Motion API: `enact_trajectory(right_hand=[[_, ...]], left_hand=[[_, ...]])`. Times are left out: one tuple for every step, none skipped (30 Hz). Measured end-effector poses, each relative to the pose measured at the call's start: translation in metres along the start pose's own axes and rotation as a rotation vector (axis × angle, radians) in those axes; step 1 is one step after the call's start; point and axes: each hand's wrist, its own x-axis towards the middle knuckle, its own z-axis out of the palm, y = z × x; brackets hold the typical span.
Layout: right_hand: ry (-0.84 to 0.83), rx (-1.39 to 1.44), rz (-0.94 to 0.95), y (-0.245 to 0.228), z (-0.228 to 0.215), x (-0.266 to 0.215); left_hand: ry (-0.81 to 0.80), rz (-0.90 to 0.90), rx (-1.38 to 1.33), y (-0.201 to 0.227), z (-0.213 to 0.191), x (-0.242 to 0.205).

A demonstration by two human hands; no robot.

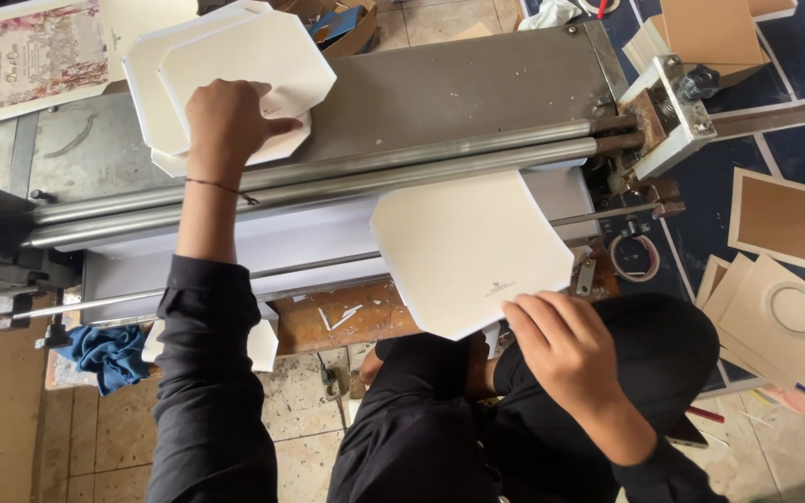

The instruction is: The person repeatedly feeds white hexagonal paper covers into a laminating or pressing machine, then removes the processed items and stacks them. The person handles the paper covers one at a time, placing them on the machine's input tray and retrieving them from the output side.

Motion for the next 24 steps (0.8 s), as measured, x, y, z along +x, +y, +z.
enact_trajectory(right_hand=[[-0.001,-0.002,0.002,0.003,-0.013,0.006],[0.043,0.018,-0.004,0.007,-0.026,0.013],[0.086,0.038,-0.010,0.010,-0.039,0.020],[0.088,0.034,-0.005,0.021,-0.043,0.014],[0.135,0.031,0.050,0.032,-0.048,0.008],[0.183,0.027,0.105,0.043,-0.052,0.002],[0.185,0.023,0.108,0.062,-0.054,-0.010],[0.197,-0.051,0.234,0.080,-0.055,-0.023],[0.211,-0.122,0.359,0.098,-0.057,-0.036],[0.213,-0.124,0.364,0.130,-0.044,-0.063],[0.292,0.005,0.519,0.162,-0.031,-0.090],[0.370,0.137,0.672,0.194,-0.018,-0.117],[0.372,0.134,0.675,0.218,-0.011,-0.117],[0.463,0.407,0.865,0.244,-0.005,-0.117],[0.537,0.696,1.045,0.269,0.001,-0.116],[0.539,0.695,1.042,0.299,0.011,-0.113],[0.676,0.800,1.196,0.329,0.021,-0.111],[0.818,0.905,1.348,0.359,0.032,-0.107],[0.819,0.908,1.345,0.395,0.050,-0.123],[0.975,1.030,1.317,0.432,0.070,-0.139],[1.132,1.150,1.280,0.469,0.089,-0.153],[1.132,1.154,1.276,0.470,0.092,-0.133],[1.225,1.180,1.335,0.472,0.094,-0.113],[1.320,1.201,1.394,0.473,0.095,-0.094]], left_hand=[[0.000,0.002,-0.001,-0.004,0.000,-0.001],[0.031,0.053,-0.031,-0.008,-0.001,-0.001],[0.062,0.103,-0.062,-0.012,-0.002,0.000],[0.064,0.109,-0.061,-0.015,0.000,-0.001],[0.060,0.103,-0.045,-0.018,0.002,-0.001],[0.058,0.095,-0.028,-0.021,0.003,-0.001],[0.061,0.101,-0.027,-0.022,0.003,-0.002],[0.062,0.089,-0.003,-0.023,0.002,-0.004],[0.063,0.078,0.021,-0.025,0.002,-0.006],[0.064,0.083,0.022,-0.025,0.000,-0.007],[0.063,0.083,0.019,-0.026,-0.001,-0.007],[0.063,0.083,0.014,-0.027,-0.001,-0.008],[0.065,0.088,0.015,-0.026,-0.002,-0.008],[0.062,0.081,0.018,-0.025,-0.002,-0.008],[0.059,0.075,0.022,-0.025,-0.003,-0.008],[0.062,0.074,0.022,-0.022,-0.003,-0.007],[0.042,0.065,0.025,-0.020,-0.004,-0.006],[0.022,0.054,0.031,-0.019,-0.004,-0.006],[0.024,0.052,0.032,-0.015,-0.004,-0.007],[0.032,0.059,0.060,-0.013,-0.006,-0.007],[0.040,0.066,0.088,-0.010,-0.007,-0.007],[0.043,0.063,0.089,-0.011,-0.006,-0.006],[0.012,0.029,0.055,-0.011,-0.006,-0.005],[-0.018,-0.003,0.018,-0.010,-0.005,-0.004]])
